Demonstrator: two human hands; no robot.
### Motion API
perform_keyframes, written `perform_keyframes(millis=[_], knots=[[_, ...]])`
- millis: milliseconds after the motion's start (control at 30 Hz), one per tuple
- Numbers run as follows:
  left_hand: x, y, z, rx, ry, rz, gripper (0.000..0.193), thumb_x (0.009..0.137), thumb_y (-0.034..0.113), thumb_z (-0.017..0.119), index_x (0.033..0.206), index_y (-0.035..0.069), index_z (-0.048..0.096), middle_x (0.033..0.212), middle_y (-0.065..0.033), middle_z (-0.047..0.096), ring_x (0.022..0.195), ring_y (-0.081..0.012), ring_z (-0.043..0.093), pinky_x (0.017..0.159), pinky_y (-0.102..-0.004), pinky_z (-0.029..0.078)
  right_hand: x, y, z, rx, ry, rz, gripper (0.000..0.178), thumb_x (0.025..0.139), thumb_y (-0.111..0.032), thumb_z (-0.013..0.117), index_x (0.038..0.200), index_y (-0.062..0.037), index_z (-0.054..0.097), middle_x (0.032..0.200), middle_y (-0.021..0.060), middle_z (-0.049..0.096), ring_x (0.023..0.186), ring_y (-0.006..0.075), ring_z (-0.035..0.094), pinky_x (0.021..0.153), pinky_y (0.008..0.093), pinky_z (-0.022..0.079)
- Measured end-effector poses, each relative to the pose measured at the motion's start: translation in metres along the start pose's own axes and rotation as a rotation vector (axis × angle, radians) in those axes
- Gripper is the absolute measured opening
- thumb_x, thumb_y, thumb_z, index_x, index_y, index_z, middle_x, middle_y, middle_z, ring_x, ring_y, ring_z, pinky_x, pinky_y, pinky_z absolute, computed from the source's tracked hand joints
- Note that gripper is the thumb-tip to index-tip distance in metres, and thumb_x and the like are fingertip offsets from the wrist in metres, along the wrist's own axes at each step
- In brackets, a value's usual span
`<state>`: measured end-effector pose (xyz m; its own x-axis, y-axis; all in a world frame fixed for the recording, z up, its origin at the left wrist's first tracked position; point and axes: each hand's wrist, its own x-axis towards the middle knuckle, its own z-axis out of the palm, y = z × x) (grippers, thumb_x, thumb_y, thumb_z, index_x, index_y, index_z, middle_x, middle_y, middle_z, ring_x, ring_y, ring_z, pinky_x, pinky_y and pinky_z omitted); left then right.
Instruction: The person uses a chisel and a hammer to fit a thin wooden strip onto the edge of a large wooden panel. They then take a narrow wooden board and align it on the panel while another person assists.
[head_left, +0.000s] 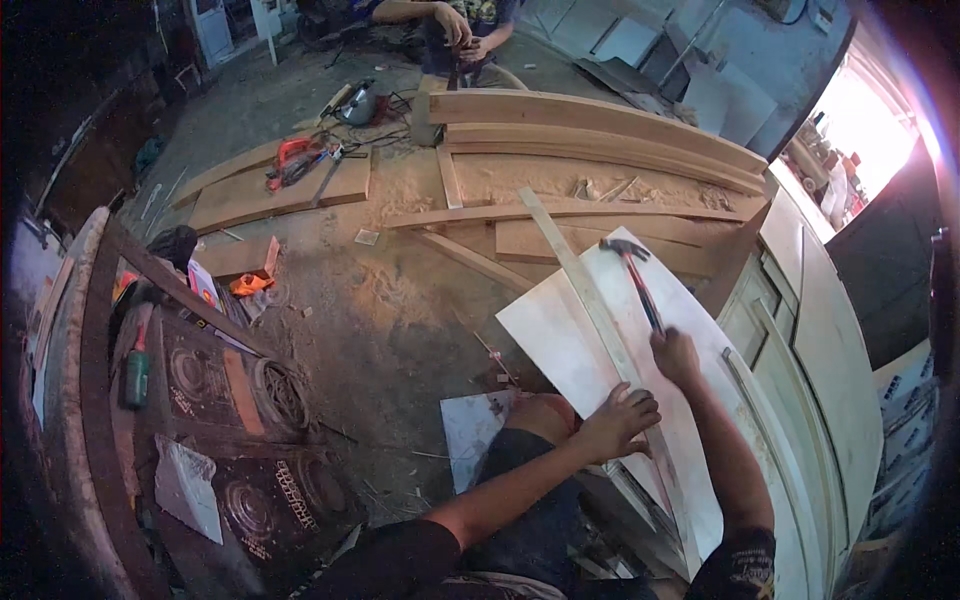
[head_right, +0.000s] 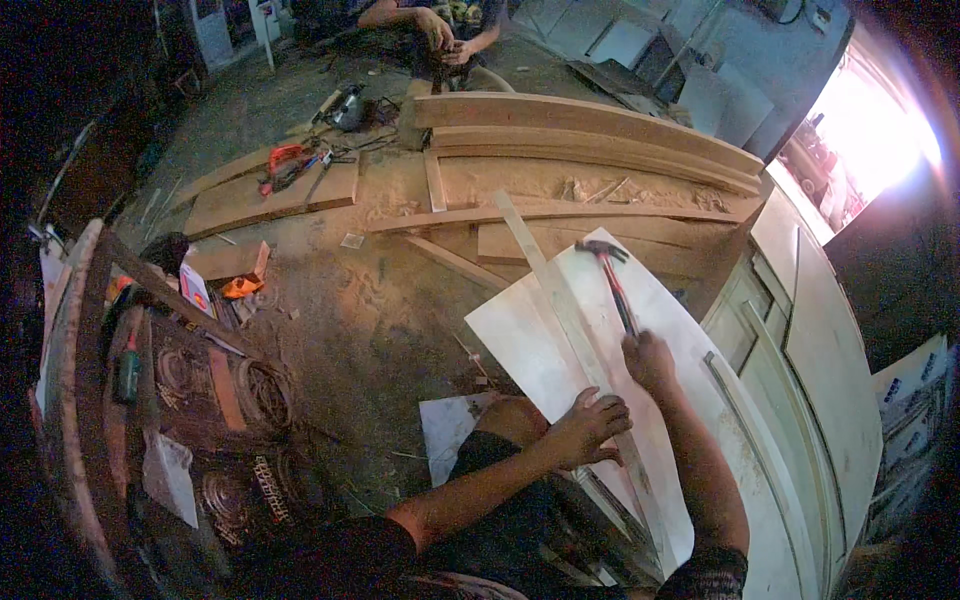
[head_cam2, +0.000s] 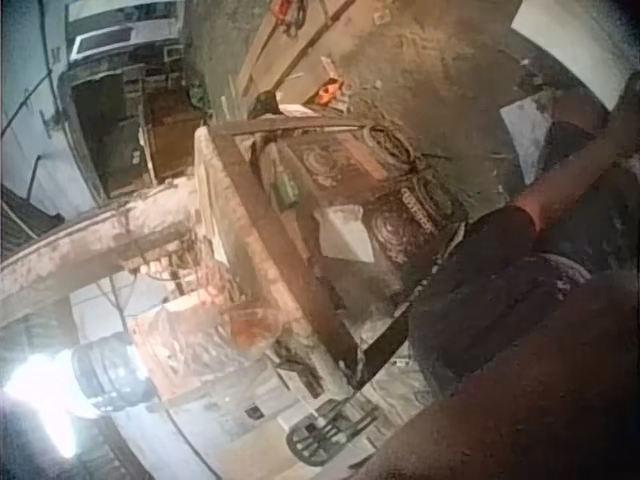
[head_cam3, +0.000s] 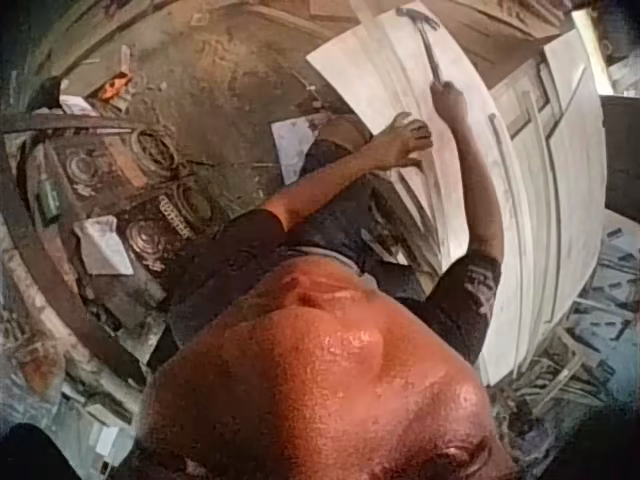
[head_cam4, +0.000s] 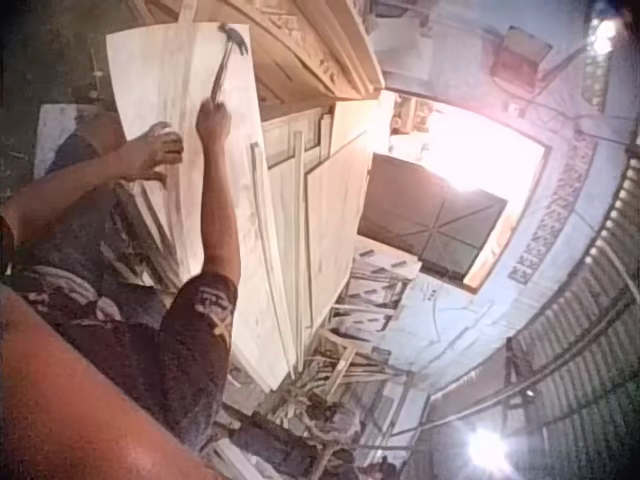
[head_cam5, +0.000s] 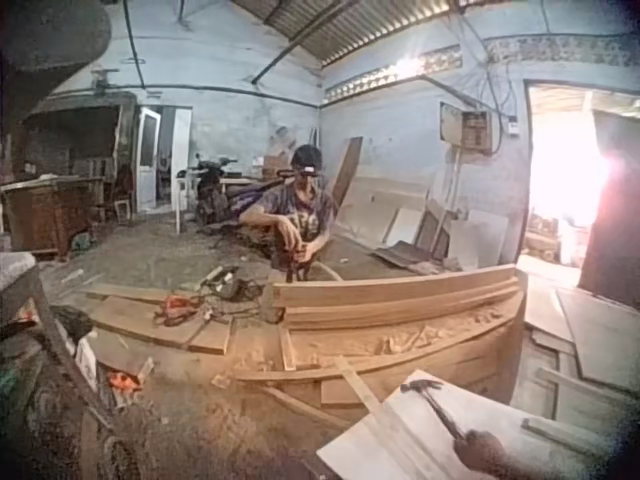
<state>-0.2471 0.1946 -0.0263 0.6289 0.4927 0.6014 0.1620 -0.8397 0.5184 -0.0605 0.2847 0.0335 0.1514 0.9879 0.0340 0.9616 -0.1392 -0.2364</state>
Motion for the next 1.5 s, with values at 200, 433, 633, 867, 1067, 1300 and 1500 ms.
perform_keyframes(millis=[200,433,633,867,1067,1300,1500], knots=[[0.012,0.013,-0.001,0.042,-0.06,0.006,0.061,0.076,0.045,0.073,0.123,0.01,0.056,0.123,-0.0075,0.051,0.128,-0.0269,0.043,0.109,-0.0587,0.028,0.189,-0.063,-0.02,0.856,-0.119,0.178,0.049,0.1,-0.044,0.044,0.071,-0.0048,0.055,0.053,0.0067,0.046,0.041,0.0195,0.046,0.04,0.0354,0.038],[0.004,0.01,-0.003,0.005,-0.03,0.015,0.066,0.071,0.04,0.077,0.124,0.008,0.054,0.121,-0.008,0.051,0.126,-0.0281,0.044,0.109,-0.0584,0.031,0.202,-0.244,-0.062,1.795,-0.317,0.37,0.04,0.1,-0.045,0.039,0.076,-0.0144,0.048,0.049,-0.0055,0.029,0.036,0.0086,0.025,0.035,0.0237,0.019],[0.009,0.017,-0.006,0.016,0.02,0.034,0.063,0.071,0.041,0.077,0.12,0.008,0.056,0.12,-0.0079,0.052,0.124,-0.0283,0.046,0.108,-0.0575,0.031,0.2,-0.295,-0.09,1.86,-0.498,0.431,0.03,0.097,-0.032,0.038,0.078,-0.0139,0.051,0.051,-0.0062,0.03,0.039,0.0081,0.023,0.037,0.025,0.018],[0.01,0.011,-0.007,0.017,0.016,0.05,0.06,0.073,0.045,0.075,0.116,0.008,0.057,0.115,-0.0093,0.054,0.122,-0.0292,0.047,0.108,-0.0564,0.032,0.176,-0.299,-0.069,1.716,-0.503,0.278,0.038,0.101,-0.047,0.039,0.081,-0.0153,0.045,0.057,-0.0052,0.031,0.043,0.0096,0.026,0.04,0.0261,0.021],[0.009,0.012,-0.003,0.063,0.017,0.028,0.067,0.07,0.053,0.075,0.117,0.01,0.057,0.12,-0.0074,0.054,0.124,-0.0271,0.045,0.108,-0.0537,0.031,0.167,-0.31,-0.07,1.712,-0.45,0.197,0.036,0.102,-0.047,0.039,0.084,-0.0155,0.041,0.061,-0.0041,0.035,0.045,0.0094,0.026,0.042,0.0258,0.021],[0.006,0.011,0.004,0.048,0.035,0.038,0.066,0.071,0.051,0.076,0.119,0.009,0.056,0.119,-0.008,0.054,0.125,-0.0275,0.045,0.106,-0.0525,0.033,0.169,-0.31,-0.077,1.502,-0.348,0.153,0.039,0.104,-0.047,0.033,0.083,-0.0161,0.044,0.061,-0.0076,0.032,0.046,0.0061,0.027,0.043,0.0237,0.022],[0.006,0.009,0.001,0.063,0.03,0.037,0.066,0.071,0.051,0.076,0.118,0.009,0.056,0.119,-0.0089,0.054,0.124,-0.0286,0.045,0.106,-0.0521,0.033,0.172,-0.314,-0.073,1.439,-0.322,0.107,0.04,0.103,-0.05,0.037,0.082,-0.0161,0.043,0.061,-0.0078,0.032,0.047,0.0066,0.026,0.045,0.0239,0.023]])
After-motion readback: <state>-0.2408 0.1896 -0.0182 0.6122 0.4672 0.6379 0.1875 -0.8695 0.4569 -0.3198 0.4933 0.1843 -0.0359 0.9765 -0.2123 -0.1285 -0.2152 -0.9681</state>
